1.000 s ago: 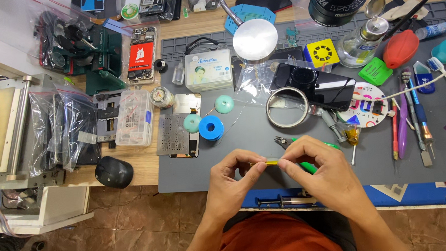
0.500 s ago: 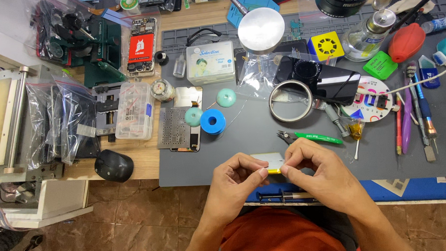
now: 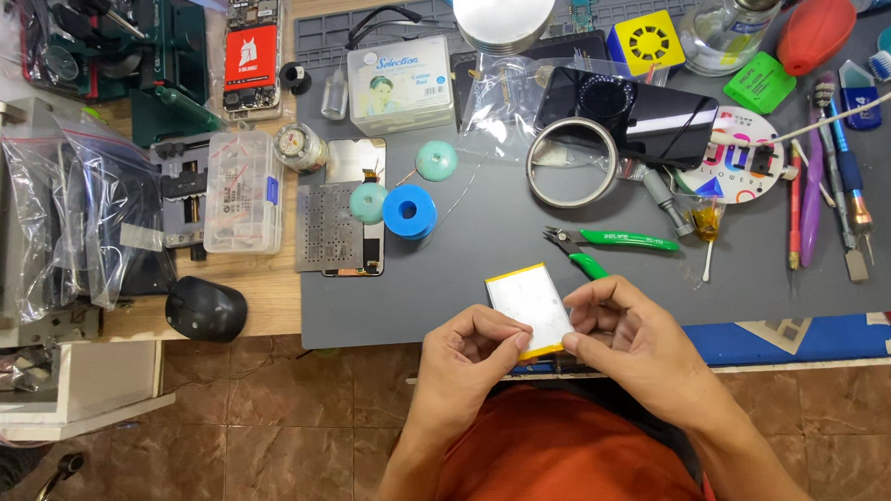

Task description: The person applies copper tape to the edges of a rectangular lithium-ion battery. They measure, cut, and smooth the tape along the battery's perimeter using pliers and their fingers.

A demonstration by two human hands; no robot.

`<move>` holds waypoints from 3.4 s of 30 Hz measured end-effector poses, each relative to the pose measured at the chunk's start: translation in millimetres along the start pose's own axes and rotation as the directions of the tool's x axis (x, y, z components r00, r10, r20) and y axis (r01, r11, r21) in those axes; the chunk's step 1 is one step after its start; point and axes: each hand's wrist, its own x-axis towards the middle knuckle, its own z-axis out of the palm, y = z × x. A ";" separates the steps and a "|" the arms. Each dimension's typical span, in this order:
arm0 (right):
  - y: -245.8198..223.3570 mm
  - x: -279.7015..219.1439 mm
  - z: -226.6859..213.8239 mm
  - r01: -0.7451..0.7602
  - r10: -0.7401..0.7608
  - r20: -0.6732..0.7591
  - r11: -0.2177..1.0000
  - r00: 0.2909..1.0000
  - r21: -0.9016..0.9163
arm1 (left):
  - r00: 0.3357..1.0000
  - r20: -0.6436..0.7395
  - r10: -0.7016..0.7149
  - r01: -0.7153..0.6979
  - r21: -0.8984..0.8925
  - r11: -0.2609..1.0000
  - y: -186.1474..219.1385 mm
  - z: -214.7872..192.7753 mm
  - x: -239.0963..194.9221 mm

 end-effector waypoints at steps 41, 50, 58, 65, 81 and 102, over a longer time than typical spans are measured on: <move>-63.6 14.3 8.4 0.414 -0.463 -0.031 0.818 0.886 -0.399 | 0.686 -0.055 0.725 -0.610 0.500 0.615 46.0 37.5 11.6; -63.6 30.9 21.4 0.336 -0.355 -0.074 0.923 0.932 -0.187 | 0.929 0.046 0.368 -0.371 0.131 0.920 47.3 35.1 31.6; -45.8 48.9 33.3 0.367 -0.426 -0.200 0.889 0.882 -0.273 | 0.908 -0.068 0.414 -0.406 0.099 0.908 34.9 44.7 40.0; -55.4 47.6 35.5 0.456 -0.481 -0.086 0.865 0.873 -0.207 | 0.943 -0.096 0.320 -0.328 -0.092 0.940 31.3 42.7 47.8; -28.3 39.4 25.8 0.470 -0.464 -0.106 0.881 0.880 0.051 | 0.853 -0.100 0.513 -0.480 0.237 0.844 60.3 50.5 26.1; -40.2 38.9 21.9 0.446 -0.438 -0.093 0.890 0.894 0.099 | 0.920 -0.159 0.359 -0.392 -0.328 0.859 38.8 46.6 34.0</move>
